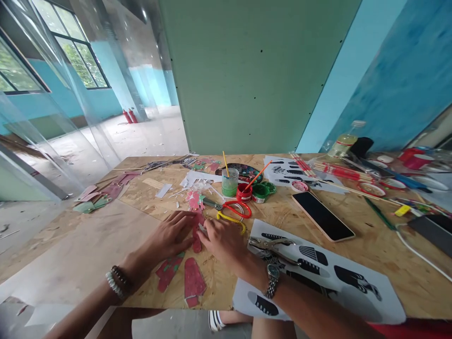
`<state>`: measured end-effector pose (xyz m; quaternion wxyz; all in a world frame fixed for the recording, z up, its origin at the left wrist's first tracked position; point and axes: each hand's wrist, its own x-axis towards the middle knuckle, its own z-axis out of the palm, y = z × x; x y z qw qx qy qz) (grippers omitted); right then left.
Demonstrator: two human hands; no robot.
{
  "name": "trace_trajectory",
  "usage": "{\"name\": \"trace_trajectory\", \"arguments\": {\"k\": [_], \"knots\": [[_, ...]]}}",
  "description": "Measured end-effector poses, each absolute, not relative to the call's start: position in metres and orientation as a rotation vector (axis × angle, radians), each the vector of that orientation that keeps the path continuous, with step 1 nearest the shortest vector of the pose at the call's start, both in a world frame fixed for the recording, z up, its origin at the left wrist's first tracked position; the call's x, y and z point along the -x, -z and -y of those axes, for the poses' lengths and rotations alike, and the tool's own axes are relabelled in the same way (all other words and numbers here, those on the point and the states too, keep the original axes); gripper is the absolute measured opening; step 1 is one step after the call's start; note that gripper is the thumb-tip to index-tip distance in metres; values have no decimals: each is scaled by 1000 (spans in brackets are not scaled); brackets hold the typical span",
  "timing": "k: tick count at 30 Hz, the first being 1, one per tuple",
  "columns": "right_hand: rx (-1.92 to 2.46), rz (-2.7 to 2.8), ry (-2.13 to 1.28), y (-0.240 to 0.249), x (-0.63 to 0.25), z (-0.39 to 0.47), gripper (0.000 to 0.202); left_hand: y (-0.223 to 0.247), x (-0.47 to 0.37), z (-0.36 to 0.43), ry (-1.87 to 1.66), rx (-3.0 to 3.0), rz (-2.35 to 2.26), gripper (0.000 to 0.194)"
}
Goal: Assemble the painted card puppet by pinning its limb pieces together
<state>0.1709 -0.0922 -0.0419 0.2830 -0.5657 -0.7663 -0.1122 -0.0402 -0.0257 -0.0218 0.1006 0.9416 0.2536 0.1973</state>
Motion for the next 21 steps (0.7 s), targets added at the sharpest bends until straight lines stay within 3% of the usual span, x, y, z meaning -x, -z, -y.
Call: {"name": "trace_trajectory", "arguments": {"k": [9, 21], "knots": [[1506, 2183, 139, 37, -180, 100, 11, 25, 42, 26, -625, -2703, -796, 39], [1696, 2046, 9, 38, -171, 100, 23, 26, 37, 27, -642, -2657, -805, 43]]}}
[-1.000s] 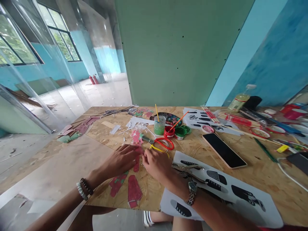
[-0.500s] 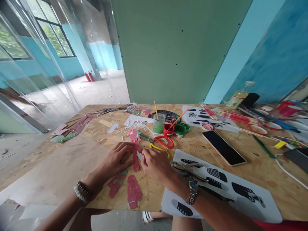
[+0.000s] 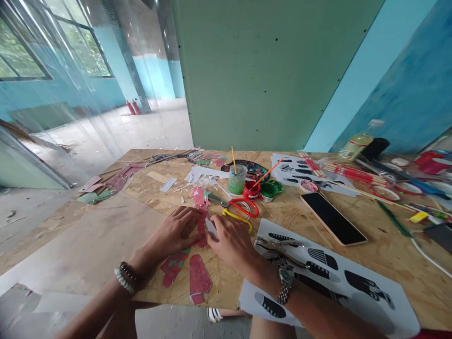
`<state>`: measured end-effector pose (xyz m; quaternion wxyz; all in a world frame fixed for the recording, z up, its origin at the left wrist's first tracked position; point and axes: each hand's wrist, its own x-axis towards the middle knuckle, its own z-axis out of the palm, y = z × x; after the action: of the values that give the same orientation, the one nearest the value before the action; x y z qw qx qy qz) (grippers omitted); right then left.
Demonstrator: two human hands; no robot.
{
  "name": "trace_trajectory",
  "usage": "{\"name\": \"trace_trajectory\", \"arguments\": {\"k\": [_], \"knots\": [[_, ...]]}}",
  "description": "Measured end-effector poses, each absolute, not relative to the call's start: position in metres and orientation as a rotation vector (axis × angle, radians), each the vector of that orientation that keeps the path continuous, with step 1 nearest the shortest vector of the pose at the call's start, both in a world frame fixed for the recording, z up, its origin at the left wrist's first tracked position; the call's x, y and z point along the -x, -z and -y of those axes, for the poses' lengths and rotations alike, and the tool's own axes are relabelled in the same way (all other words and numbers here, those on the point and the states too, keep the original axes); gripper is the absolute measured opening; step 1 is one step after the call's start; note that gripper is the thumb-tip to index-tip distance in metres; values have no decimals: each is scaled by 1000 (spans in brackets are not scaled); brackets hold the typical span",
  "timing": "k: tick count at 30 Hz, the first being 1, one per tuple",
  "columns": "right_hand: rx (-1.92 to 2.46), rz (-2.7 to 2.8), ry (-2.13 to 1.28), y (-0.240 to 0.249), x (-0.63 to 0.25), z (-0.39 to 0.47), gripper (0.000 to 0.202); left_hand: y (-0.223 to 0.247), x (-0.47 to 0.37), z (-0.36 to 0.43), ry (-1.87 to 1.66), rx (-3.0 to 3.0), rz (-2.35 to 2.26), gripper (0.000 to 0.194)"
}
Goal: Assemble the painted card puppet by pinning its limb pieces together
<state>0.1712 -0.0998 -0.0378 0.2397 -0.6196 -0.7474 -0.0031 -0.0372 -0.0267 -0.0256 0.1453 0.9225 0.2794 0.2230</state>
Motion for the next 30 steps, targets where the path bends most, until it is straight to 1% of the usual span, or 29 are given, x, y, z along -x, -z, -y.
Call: {"name": "trace_trajectory", "arguments": {"k": [4, 10, 15, 17, 20, 23, 27, 30], "knots": [[1662, 2003, -45, 40, -173, 97, 22, 24, 40, 27, -644, -2652, -816, 45], [1560, 2025, -2, 42, -172, 97, 19, 24, 41, 27, -640, -2674, -824, 42], [1476, 1981, -103, 36, -171, 100, 11, 23, 41, 29, -658, -2648, -805, 45], [1427, 2006, -115, 32, -171, 102, 6, 22, 42, 29, -650, -2644, -805, 41], [1327, 2137, -64, 28, -172, 103, 13, 21, 41, 30, -654, -2645, -815, 36], [1284, 2229, -6, 28, -171, 103, 12, 22, 41, 30, -675, -2644, -820, 35], [1329, 2237, 47, 31, -171, 102, 11, 23, 42, 29, -669, -2641, -811, 40], [1304, 2218, 19, 31, -171, 101, 12, 22, 42, 29, -647, -2629, -812, 44]]}}
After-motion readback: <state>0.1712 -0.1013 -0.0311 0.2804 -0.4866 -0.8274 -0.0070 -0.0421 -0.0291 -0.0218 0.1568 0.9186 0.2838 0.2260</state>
